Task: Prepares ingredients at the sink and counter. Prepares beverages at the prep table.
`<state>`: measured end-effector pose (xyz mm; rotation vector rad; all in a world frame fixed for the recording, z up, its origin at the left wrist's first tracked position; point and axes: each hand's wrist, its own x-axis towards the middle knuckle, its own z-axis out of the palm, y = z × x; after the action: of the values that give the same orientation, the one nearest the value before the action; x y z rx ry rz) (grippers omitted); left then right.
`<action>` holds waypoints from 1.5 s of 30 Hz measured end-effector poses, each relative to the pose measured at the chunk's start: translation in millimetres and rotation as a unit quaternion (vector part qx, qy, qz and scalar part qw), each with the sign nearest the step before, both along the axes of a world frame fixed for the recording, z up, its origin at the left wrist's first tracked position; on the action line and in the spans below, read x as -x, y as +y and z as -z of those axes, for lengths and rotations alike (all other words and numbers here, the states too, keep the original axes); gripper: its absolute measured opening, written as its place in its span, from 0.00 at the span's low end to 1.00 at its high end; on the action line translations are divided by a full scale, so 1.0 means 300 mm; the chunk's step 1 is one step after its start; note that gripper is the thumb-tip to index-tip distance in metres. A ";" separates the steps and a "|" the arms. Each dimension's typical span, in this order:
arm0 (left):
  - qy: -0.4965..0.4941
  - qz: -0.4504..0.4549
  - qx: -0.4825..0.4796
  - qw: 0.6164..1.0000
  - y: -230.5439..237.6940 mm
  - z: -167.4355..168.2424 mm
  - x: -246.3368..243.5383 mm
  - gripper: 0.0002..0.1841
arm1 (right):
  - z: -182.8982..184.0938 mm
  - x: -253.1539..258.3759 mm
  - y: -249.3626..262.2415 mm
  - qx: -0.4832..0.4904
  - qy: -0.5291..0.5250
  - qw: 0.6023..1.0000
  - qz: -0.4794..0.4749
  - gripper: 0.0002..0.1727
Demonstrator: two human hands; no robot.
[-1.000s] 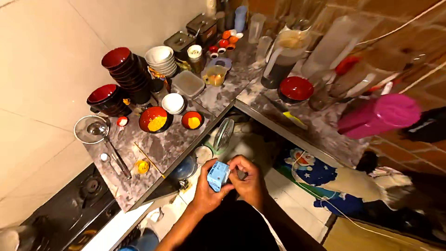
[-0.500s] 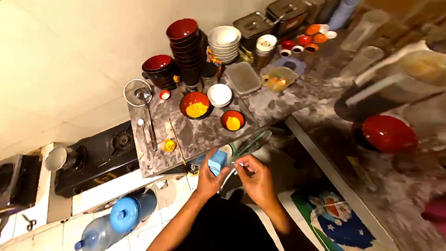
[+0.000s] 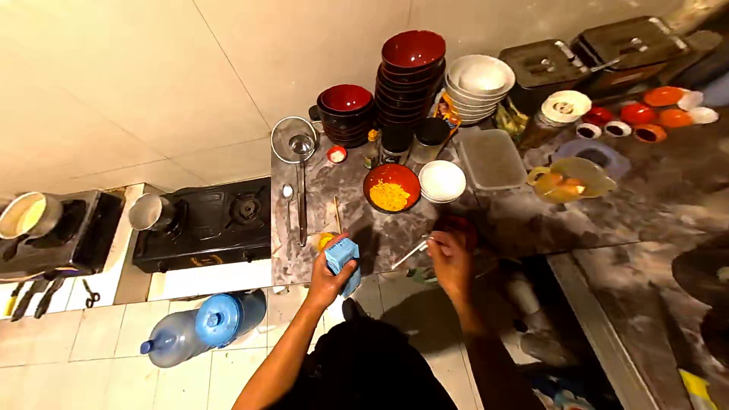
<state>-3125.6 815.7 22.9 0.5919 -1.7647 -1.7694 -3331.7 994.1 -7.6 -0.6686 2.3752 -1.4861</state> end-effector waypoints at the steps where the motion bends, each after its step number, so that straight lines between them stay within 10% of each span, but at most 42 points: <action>1: 0.009 0.013 0.006 1.000 -0.011 0.000 -0.004 0.31 | 0.017 0.005 -0.031 -0.041 0.012 0.999 -0.032 0.23; 34: 0.007 -0.186 -0.045 0.981 0.225 0.136 -0.370 0.30 | 0.120 -0.150 -0.181 -0.173 0.020 0.927 -0.331 0.12; 45: 0.024 -0.339 -0.031 0.940 0.241 0.106 -0.784 0.28 | 0.084 -0.584 -0.379 -0.197 -0.015 0.762 -0.616 0.14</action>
<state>-2890.5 888.0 -8.8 1.0261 -1.2516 -1.3329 -3156.6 880.5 -32.8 -1.5817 1.4216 -0.3718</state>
